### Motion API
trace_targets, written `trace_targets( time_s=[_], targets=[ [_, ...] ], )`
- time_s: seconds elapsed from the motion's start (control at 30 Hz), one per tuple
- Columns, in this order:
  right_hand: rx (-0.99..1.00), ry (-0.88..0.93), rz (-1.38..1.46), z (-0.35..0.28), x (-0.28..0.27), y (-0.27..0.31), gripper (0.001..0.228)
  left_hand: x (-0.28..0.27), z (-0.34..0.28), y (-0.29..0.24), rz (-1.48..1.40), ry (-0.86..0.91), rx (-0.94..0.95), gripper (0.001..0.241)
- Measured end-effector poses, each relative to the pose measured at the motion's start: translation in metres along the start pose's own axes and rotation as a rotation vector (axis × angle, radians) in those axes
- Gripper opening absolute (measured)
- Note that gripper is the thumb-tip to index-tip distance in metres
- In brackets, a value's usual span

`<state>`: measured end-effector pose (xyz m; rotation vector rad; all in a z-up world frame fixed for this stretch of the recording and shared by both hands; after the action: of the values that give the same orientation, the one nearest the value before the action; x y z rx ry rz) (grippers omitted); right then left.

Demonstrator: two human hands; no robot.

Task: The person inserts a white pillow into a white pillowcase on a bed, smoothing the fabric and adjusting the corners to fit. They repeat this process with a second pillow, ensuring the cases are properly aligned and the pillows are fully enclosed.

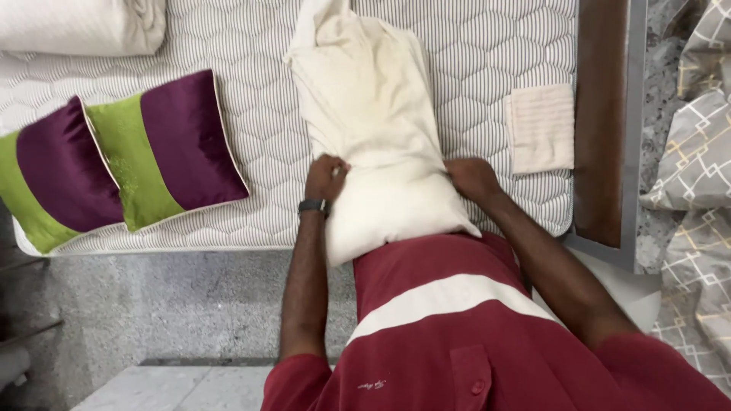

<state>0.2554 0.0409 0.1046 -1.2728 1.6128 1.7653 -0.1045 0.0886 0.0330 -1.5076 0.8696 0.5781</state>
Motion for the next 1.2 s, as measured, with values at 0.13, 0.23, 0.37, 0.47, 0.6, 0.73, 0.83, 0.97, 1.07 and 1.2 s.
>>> trace_targets(
  time_s=[0.13, 0.23, 0.37, 0.47, 0.6, 0.73, 0.83, 0.97, 1.07, 1.2],
  targets=[
    [0.012, 0.107, 0.053, -0.025, -0.021, 0.018, 0.027, -0.014, -0.022, -0.022, -0.218, 0.234, 0.038, 0.032],
    [0.152, 0.071, 0.035, -0.021, -0.007, -0.008, 0.029, -0.017, -0.027, -0.019, -0.332, 0.093, 0.283, 0.031],
    [0.284, -0.040, 0.075, -0.010, 0.024, -0.037, 0.030, -0.027, -0.044, -0.042, -0.189, 0.050, 0.217, 0.023],
    [0.422, -0.076, 0.170, 0.007, 0.046, -0.074, 0.034, -0.062, -0.055, -0.087, -0.275, -0.004, 0.266, 0.021],
    [0.573, 0.118, 0.499, 0.004, 0.125, -0.142, 0.040, -0.078, -0.078, -0.125, -0.239, 0.191, 0.259, 0.018],
    [0.493, 0.173, 0.547, 0.000, 0.161, -0.152, 0.040, -0.062, -0.082, -0.125, 0.022, 0.336, 0.177, 0.025],
    [0.479, 0.210, 0.324, 0.000, 0.093, -0.087, 0.032, -0.065, -0.090, -0.153, 0.032, 0.260, 0.388, 0.081],
    [0.348, 0.180, 0.235, -0.004, -0.016, 0.037, 0.027, -0.044, -0.094, -0.135, 0.161, 0.124, 0.337, 0.118],
    [0.104, 0.003, 0.254, 0.000, -0.080, 0.107, 0.021, -0.023, -0.098, -0.146, 0.018, 0.148, 0.316, 0.109],
    [-0.253, -0.160, 0.144, 0.015, -0.119, 0.166, 0.010, -0.002, -0.095, -0.141, -0.161, 0.153, 0.267, 0.097]
  ],
)
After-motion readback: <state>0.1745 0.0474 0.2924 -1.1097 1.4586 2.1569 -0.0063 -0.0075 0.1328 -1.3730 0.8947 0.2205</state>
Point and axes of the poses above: each hand's wrist, its own z-axis towards the middle knuckle, its own x-axis out of the palm, y = z × x, the point moved 4 cm from there along z, towards the middle knuckle, and after that the axes turned 1 degree about z, right-handed, at the moved point
